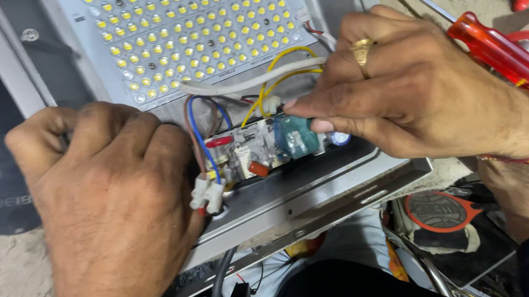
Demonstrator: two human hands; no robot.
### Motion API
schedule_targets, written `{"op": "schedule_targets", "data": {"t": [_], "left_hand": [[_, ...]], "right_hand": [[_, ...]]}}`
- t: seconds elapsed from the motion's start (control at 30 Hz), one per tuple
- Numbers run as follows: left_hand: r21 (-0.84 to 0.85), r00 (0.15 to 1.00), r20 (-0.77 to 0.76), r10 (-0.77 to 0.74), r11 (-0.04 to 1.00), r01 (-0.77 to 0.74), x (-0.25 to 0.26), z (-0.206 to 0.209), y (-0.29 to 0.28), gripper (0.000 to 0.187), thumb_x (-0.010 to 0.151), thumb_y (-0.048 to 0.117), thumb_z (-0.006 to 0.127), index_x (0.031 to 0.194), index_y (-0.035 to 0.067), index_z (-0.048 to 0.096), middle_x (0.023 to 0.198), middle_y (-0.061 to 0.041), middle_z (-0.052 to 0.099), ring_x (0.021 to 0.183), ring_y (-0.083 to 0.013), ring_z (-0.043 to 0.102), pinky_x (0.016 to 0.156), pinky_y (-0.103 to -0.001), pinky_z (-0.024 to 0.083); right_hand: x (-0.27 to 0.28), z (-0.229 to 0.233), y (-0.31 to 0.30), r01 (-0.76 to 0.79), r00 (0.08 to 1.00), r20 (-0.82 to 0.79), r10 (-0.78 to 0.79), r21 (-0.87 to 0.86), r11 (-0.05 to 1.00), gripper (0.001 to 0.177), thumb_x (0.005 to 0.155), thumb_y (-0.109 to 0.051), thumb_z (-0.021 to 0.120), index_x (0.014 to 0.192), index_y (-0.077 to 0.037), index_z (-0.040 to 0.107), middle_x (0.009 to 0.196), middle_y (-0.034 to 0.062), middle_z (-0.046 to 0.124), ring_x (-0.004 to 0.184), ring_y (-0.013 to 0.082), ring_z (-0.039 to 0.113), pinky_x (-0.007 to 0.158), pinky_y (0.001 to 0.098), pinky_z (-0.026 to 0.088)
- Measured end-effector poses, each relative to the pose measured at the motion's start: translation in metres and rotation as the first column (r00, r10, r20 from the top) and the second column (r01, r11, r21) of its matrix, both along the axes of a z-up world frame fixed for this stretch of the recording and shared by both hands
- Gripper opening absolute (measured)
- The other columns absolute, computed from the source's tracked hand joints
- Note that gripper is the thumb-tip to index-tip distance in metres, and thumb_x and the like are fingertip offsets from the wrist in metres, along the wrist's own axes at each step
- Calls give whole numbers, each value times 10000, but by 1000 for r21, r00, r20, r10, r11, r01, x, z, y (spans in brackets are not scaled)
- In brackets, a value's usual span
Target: The person repairs an LED floodlight by removing the driver, inspecting the internal circuit board, and reconnecting wires. They handle the LED panel, driver, and various wires while seated at a cluttered workbench.
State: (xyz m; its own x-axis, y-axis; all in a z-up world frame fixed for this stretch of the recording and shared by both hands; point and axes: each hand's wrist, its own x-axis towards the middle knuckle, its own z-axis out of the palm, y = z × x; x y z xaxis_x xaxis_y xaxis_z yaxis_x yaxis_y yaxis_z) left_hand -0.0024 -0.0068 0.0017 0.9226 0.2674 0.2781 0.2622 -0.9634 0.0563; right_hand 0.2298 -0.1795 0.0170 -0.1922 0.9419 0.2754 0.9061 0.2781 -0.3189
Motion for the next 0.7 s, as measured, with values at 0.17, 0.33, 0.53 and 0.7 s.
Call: {"op": "schedule_targets", "data": {"t": [0.17, 0.33, 0.53, 0.7], "left_hand": [[-129, 994, 100, -41, 990, 54, 0, -4, 4, 73, 768, 14, 755, 801, 78, 745, 831, -39, 716, 901, -220, 610, 937, -478, 336], [-134, 991, 131, -10, 991, 28, 2, -5, 2, 100, 667, 2, 757, 751, 51, 731, 722, -53, 668, 869, -248, 615, 971, -492, 378], [-132, 993, 118, -5, 991, 21, 1, -9, 1, 149, 628, 44, 762, 774, 31, 736, 731, -78, 669, 859, -255, 612, 964, -490, 384], [-136, 981, 192, 0, 990, 27, -1, -6, 0, 140, 704, 22, 738, 843, 35, 751, 834, -90, 693, 939, -271, 621, 969, -491, 378]], "right_hand": [[4, 0, -4, -11, 1000, 10, 11, -22, 1000, 293, 840, -93, 761, 1131, -80, 786, 944, -7, 765, 822, 166, 583, 731, 323, 491], [-7, -5, -2, 84, 992, 95, -87, 39, 996, 372, 798, -281, 814, 1128, -110, 789, 973, 3, 741, 849, 180, 587, 761, 349, 469], [-12, -6, -4, 53, 978, 202, -60, 40, 998, 477, 759, -411, 801, 1147, -135, 772, 1049, -15, 753, 847, 154, 573, 774, 337, 364], [-26, 3, -4, 71, 939, 335, -81, 43, 997, 445, 822, -367, 785, 1178, -100, 775, 1042, -42, 736, 875, 153, 564, 816, 354, 360]]}}
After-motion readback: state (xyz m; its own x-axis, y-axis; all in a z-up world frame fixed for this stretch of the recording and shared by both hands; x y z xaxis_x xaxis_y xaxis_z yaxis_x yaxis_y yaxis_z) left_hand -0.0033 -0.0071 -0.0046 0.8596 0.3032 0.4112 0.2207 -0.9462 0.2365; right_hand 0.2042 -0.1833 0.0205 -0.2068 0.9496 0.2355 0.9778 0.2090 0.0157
